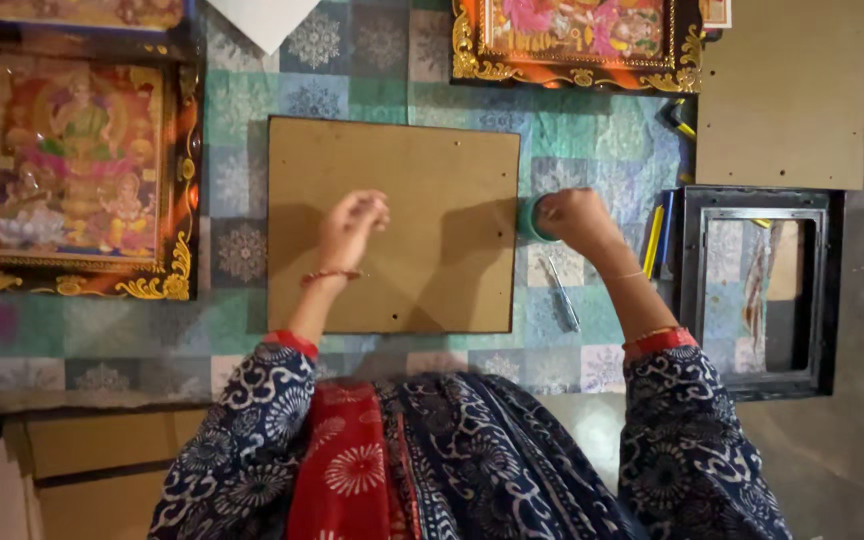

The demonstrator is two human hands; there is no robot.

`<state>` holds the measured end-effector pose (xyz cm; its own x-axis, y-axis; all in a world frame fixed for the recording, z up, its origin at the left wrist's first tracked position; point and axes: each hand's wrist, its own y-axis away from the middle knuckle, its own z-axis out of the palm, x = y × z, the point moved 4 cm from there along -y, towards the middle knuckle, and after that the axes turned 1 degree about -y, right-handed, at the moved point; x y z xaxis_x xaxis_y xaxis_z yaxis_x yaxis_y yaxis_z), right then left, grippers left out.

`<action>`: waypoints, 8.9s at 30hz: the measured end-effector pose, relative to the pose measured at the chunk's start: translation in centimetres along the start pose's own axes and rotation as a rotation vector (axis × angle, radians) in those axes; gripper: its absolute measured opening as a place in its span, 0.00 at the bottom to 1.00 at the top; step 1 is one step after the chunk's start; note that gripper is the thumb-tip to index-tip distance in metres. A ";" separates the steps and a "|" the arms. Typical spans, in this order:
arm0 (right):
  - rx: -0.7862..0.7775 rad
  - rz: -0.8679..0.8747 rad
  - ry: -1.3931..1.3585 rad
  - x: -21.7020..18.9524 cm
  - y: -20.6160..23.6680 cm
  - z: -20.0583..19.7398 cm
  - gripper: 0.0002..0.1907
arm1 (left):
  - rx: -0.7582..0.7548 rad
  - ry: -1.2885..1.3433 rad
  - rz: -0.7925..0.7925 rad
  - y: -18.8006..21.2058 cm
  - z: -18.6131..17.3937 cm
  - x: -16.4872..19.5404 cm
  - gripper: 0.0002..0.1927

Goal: The person works on the back of a wooden frame backing board, using a small hand tool to work along its edges and near pre-drilled holes. They then lift a framed religious picture, set it on the table, and pick up a glass pane from a black frame.

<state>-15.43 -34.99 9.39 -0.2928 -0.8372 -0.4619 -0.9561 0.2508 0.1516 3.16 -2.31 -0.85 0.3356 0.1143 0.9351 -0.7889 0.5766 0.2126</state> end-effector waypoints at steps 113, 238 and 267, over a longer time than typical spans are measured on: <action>0.148 0.245 0.132 -16.9 21.8 9.5 0.04 | -0.175 0.136 -0.391 27.4 -1.8 -5.6 0.12; 0.484 -0.206 0.057 -15.6 24.2 2.4 0.10 | -0.557 -1.307 0.912 28.6 10.0 2.6 0.21; -0.427 -0.603 0.107 4.3 5.3 1.4 0.04 | -0.035 -0.456 -0.107 6.4 27.7 -4.7 0.23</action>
<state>-21.82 -36.60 6.96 0.3044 -0.8182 -0.4877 -0.8567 -0.4590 0.2353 -17.73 -21.51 3.96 0.1468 -0.3098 0.9394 -0.7416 0.5940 0.3118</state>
